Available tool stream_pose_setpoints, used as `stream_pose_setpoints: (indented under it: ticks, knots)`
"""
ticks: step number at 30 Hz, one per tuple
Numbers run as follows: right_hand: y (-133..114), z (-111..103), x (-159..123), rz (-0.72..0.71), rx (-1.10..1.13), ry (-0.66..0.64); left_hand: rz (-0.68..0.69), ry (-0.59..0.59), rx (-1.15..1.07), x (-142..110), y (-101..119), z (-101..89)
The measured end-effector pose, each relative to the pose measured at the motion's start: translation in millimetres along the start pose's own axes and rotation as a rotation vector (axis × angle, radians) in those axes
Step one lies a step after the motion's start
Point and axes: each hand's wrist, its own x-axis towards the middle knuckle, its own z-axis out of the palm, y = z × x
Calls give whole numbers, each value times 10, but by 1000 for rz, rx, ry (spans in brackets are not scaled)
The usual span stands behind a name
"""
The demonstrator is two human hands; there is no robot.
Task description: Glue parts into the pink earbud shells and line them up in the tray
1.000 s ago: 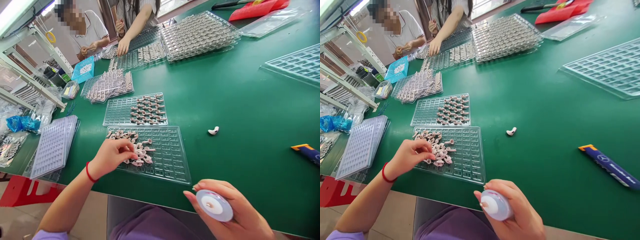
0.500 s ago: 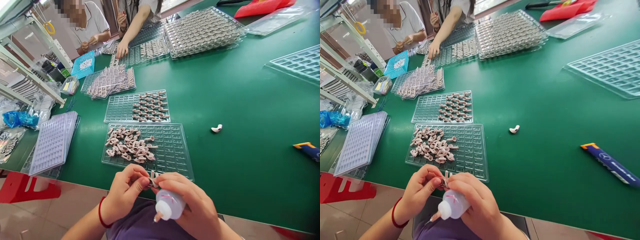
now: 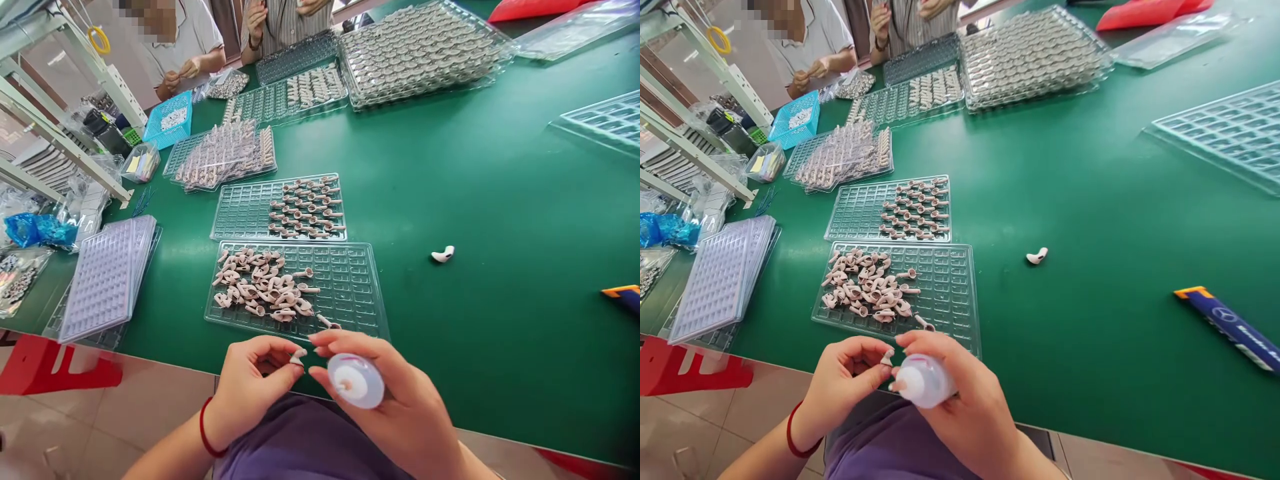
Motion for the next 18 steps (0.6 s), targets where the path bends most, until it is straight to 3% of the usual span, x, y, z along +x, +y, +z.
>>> stream_pose_setpoints:
  ticks: [3,8,13,18]
  knots:
    - [-53,19,-30,17,140,-40,-40,-106,-48,-42,9,13]
    - [-89,17,-110,142,309,-97,-268,-231,-296,-85,-10,-9]
    - [-125,0,-180,194,192,-117,-327,-211,-370,-157,-71,-16]
    - [-85,-121,-314,251,-54,-118,-218,-102,-173,-238,-113,-88]
